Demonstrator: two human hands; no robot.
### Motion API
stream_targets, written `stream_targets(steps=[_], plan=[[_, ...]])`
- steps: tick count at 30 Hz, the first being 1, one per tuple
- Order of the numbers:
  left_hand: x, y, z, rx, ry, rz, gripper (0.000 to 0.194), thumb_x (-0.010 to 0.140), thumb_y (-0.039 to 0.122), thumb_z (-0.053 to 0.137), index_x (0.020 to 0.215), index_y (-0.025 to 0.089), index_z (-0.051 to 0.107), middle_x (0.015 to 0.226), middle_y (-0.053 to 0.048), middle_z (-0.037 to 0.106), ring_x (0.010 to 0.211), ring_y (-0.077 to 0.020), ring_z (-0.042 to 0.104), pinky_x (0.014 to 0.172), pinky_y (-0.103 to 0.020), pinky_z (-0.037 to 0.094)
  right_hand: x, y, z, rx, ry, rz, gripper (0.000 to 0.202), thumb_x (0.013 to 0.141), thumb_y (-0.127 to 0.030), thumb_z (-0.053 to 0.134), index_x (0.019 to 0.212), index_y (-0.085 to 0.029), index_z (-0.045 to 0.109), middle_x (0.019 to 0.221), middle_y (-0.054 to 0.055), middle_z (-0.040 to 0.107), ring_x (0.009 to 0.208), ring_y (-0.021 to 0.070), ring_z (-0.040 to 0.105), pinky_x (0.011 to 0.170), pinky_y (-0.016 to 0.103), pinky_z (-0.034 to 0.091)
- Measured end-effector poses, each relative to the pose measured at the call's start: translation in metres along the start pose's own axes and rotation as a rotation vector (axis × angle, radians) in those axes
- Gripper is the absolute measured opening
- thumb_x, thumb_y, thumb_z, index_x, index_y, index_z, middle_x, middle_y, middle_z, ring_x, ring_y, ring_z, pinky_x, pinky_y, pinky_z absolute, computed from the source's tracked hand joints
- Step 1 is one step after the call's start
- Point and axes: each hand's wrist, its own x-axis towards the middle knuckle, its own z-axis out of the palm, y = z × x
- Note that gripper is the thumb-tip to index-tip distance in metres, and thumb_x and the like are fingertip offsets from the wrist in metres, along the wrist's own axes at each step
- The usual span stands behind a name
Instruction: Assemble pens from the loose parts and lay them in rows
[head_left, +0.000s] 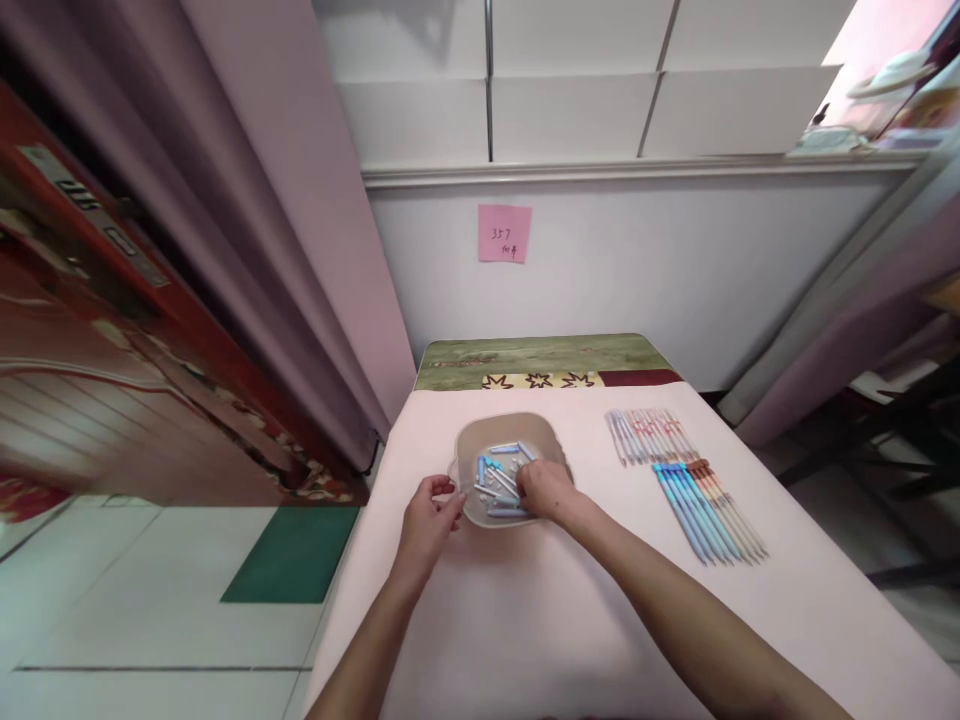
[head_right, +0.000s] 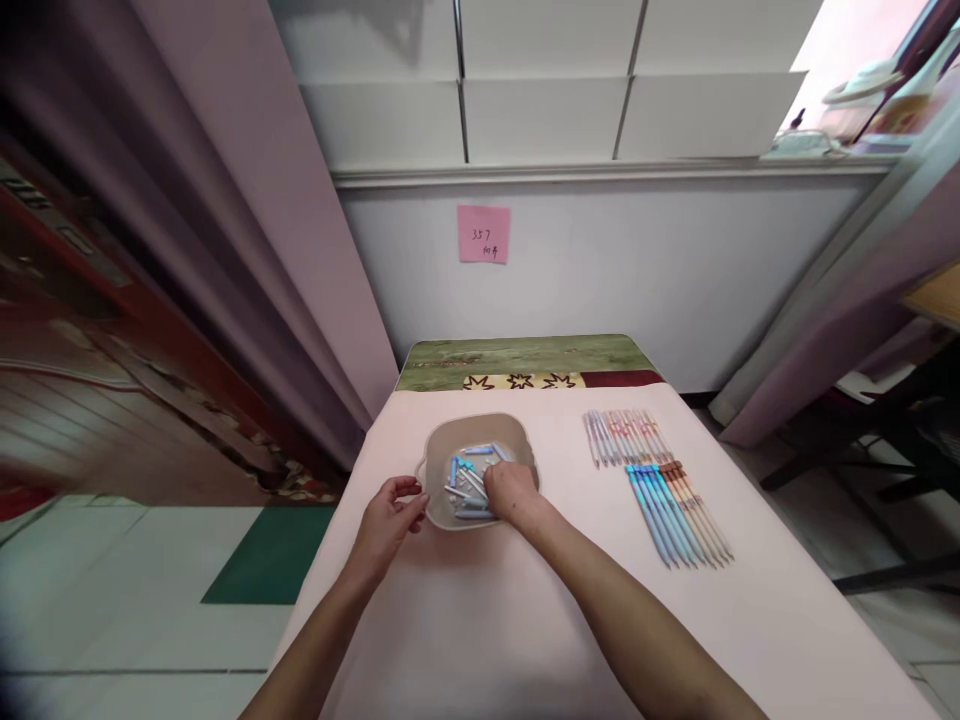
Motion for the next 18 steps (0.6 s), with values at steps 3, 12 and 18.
stream_targets(steps=[3, 12, 18], plan=[[0.002, 0.004, -0.009, 0.041, 0.037, 0.03, 0.046, 0.067, 0.045, 0.068, 0.099, 0.016, 0.055, 0.096, -0.008, 0.063, 0.055, -0.0121, 0.058, 0.047, -0.026, 0.048, 0.006, -0.002, -0.001, -0.011, -0.006, 0.04, 0.018, 0.076, -0.022, 0.062, 0.09, -0.019, 0.074, 0.09, 0.013, 0.072, 0.088, 0.0255, 0.067, 0.073, 0.03, 0.049], [-0.001, 0.029, -0.016, 0.26, 0.055, 0.184, 0.034, 0.076, 0.046, 0.059, 0.094, 0.017, 0.06, 0.069, -0.002, 0.062, 0.061, -0.0177, 0.06, 0.055, -0.029, 0.048, 0.032, -0.018, 0.011, -0.038, -0.095, 0.108, 0.035, 0.09, -0.033, 0.057, 0.119, -0.013, 0.054, 0.118, 0.01, 0.057, 0.099, 0.0206, 0.059, 0.083, 0.04, 0.051], [0.002, 0.048, 0.004, 0.472, 0.012, 0.428, 0.017, 0.081, 0.033, 0.054, 0.088, 0.02, 0.061, 0.087, -0.004, 0.065, 0.063, -0.0143, 0.058, 0.062, -0.028, 0.046, 0.036, -0.017, 0.018, -0.006, -0.132, 0.083, 0.034, 0.09, -0.032, 0.057, 0.118, -0.014, 0.054, 0.118, 0.01, 0.057, 0.099, 0.0208, 0.059, 0.083, 0.04, 0.051]])
